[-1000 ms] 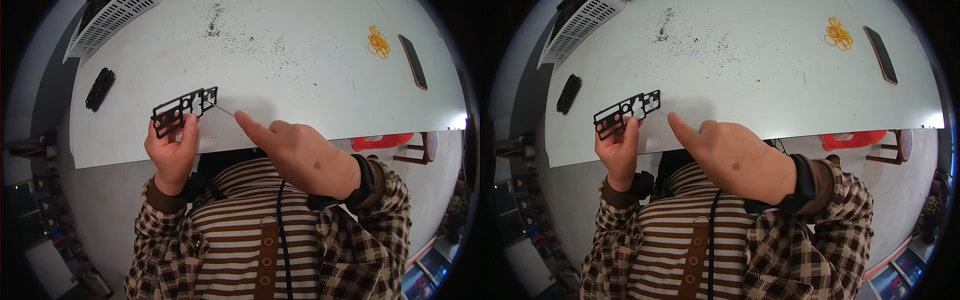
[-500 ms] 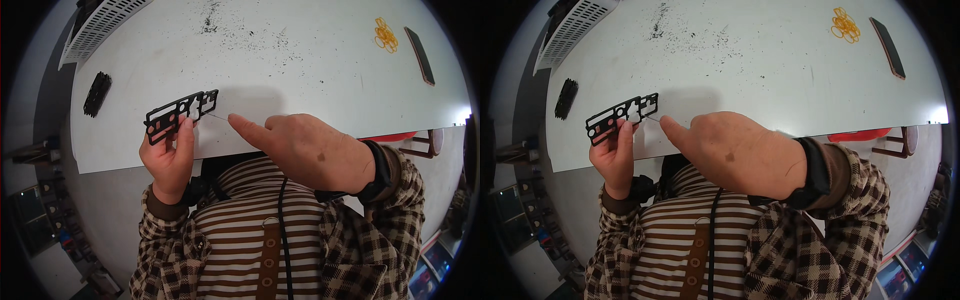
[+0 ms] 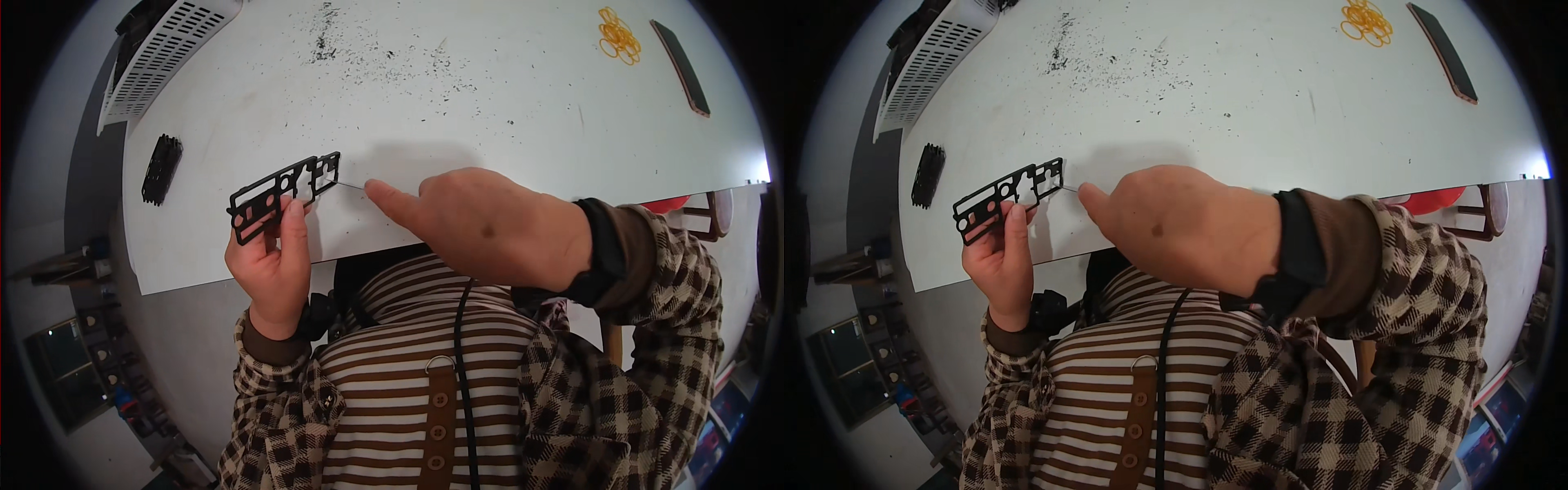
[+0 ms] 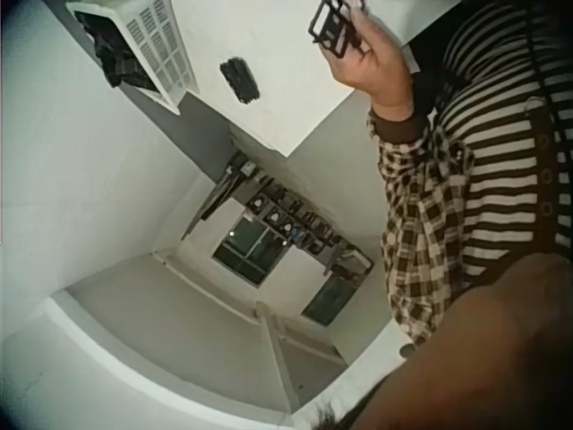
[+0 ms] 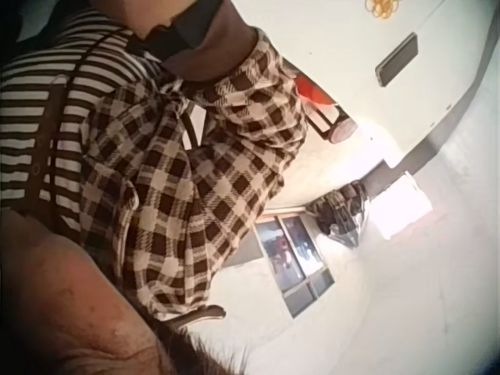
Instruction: Scrape off excess material and trim molded plastic frames using a utility knife.
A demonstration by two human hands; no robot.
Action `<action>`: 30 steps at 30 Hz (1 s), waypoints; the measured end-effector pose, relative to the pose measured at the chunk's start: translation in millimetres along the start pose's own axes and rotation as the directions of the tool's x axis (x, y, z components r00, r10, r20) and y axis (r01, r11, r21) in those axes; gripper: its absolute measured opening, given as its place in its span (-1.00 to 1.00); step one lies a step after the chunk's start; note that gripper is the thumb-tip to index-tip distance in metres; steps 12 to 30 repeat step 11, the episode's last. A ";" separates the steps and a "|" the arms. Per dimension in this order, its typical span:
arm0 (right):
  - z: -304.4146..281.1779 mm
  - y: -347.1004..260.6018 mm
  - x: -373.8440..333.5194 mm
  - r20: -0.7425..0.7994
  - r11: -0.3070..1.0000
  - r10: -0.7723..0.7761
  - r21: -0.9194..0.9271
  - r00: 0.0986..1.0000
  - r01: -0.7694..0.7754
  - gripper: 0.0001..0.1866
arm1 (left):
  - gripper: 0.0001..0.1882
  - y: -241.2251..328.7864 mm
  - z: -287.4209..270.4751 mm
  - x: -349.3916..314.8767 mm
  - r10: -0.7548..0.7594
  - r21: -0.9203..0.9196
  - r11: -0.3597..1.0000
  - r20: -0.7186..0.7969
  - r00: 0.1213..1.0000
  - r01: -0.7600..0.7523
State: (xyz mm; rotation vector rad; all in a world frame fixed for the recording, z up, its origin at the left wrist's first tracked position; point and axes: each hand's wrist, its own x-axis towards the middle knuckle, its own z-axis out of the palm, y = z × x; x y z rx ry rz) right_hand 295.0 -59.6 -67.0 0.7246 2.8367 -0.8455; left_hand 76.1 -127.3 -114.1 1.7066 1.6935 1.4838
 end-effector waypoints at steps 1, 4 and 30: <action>-2.6 -0.6 -4.6 0.008 0.999 0.001 0.038 1.000 -0.001 -0.30 | -0.88 2.1 0.6 -0.8 0.000 0.003 1.000 0.000 1.000 0.000; -3.9 -0.2 -14.3 -0.015 0.994 -0.015 0.109 1.000 0.017 -0.32 | -0.88 8.6 4.4 1.4 0.031 0.005 1.000 0.009 0.999 -0.031; 0.4 0.4 -7.8 0.026 1.000 0.014 -0.005 1.000 -0.014 -0.27 | -0.85 15.4 4.6 1.3 0.082 0.108 0.990 0.080 0.993 -0.090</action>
